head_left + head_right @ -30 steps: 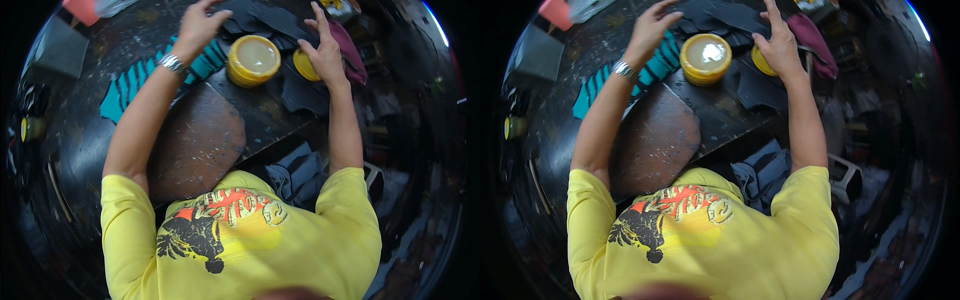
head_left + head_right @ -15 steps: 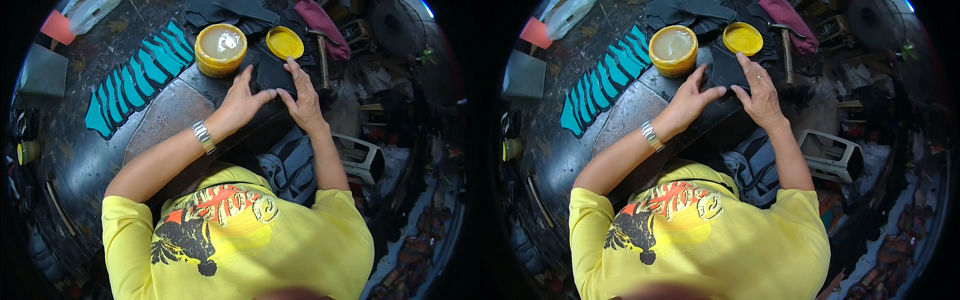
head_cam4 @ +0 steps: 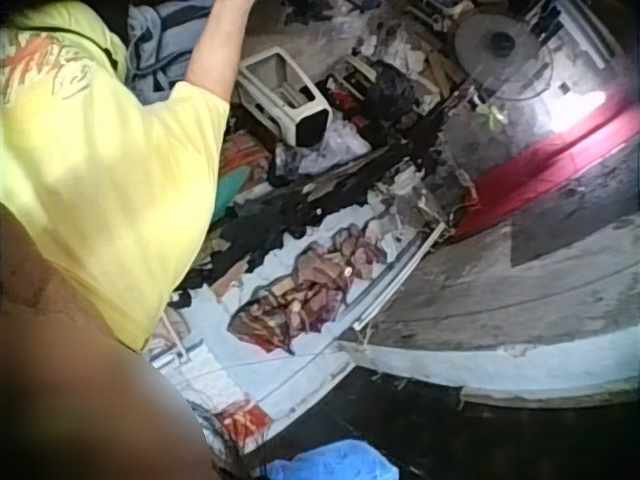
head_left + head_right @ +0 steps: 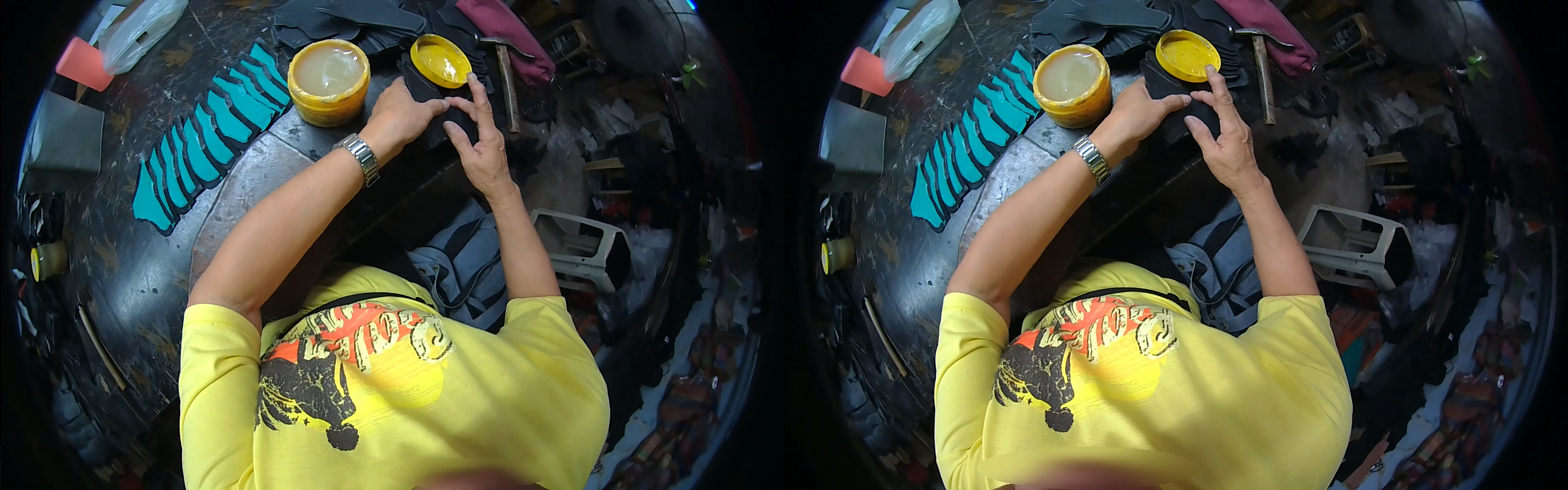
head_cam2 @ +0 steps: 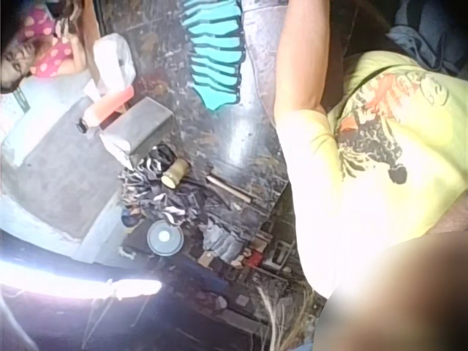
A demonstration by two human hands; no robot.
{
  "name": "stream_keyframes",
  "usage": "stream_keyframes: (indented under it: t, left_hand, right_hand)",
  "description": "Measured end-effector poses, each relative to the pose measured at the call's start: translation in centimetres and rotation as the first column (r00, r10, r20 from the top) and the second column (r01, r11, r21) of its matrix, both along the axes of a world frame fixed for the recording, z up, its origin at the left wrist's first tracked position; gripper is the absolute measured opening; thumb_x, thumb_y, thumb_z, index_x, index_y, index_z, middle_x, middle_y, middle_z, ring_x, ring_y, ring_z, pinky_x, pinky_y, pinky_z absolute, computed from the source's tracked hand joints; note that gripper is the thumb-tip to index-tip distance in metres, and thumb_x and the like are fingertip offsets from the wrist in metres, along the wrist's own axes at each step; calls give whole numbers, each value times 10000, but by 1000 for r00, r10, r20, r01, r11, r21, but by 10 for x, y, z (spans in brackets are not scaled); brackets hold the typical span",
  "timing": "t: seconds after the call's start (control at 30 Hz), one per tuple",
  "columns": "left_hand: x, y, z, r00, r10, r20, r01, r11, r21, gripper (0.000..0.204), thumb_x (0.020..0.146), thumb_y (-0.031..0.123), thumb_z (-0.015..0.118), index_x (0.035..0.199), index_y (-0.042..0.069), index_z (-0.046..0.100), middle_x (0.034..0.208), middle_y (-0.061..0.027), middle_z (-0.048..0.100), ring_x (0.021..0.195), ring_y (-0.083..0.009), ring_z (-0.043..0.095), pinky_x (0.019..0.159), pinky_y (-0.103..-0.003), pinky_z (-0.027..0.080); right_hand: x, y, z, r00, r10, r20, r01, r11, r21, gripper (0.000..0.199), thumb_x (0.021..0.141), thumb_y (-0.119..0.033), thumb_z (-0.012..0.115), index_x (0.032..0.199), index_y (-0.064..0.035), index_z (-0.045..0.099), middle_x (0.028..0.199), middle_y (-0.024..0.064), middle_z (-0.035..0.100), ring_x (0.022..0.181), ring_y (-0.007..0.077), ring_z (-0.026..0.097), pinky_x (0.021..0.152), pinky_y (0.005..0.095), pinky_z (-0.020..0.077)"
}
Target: The person assembles small black rubber pieces by hand, then uses a yellow container to apply a substance to the pieces. They handle teal rubber pieces and continue assembling them on a cluttered workbench.
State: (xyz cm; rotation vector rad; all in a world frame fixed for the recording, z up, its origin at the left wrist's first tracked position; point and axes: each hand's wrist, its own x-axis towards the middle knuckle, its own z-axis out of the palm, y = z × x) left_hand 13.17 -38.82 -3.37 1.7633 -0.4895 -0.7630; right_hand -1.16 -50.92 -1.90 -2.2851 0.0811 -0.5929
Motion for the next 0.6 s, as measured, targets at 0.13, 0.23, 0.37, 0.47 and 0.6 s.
stream_keyframes:
  t: [0.13,0.23,0.37,0.47,0.6]
  left_hand:
    - [0,1,-3,997,15,70,-20,997,71,672,803,376,822,1202,-122,613,1196,-316,674,1114,-388,683,951,-397,537]
    - [-10,17,0,998,21,-66,-28,994,-106,576,803,306,835,1139,-112,625,1101,-263,715,988,-321,723,871,-378,561]
    - [-34,56,14,980,21,-198,-54,985,-163,399,780,219,858,972,-53,638,909,-114,715,779,-152,671,690,-300,552]
    - [-52,90,27,964,64,-260,-132,959,-252,504,764,207,896,702,148,400,701,25,523,577,-37,456,482,-213,366]
    - [-61,132,39,922,38,-385,-163,940,-298,306,813,178,834,967,-35,678,878,-82,736,717,-108,683,620,-233,532]
  right_hand:
    - [-2,-2,-1,998,-40,-43,49,971,235,827,929,-94,695,1619,-154,243,1315,172,633,1181,287,650,1031,400,494]
    - [-6,3,2,995,-104,0,101,965,240,862,909,-121,728,1619,-161,243,1300,167,628,1175,286,637,1019,402,493]
    - [-15,20,7,990,-139,0,138,984,109,973,861,-222,800,1628,-164,204,1334,173,601,1256,295,578,1055,440,449]
    - [-21,34,13,994,-105,-33,108,990,94,1003,854,-195,801,1633,-135,172,1370,159,591,1252,259,565,1093,422,419]
    - [-18,51,27,999,-19,42,17,999,46,1089,824,-269,846,1636,-129,134,1362,198,586,1230,298,607,1126,452,396]
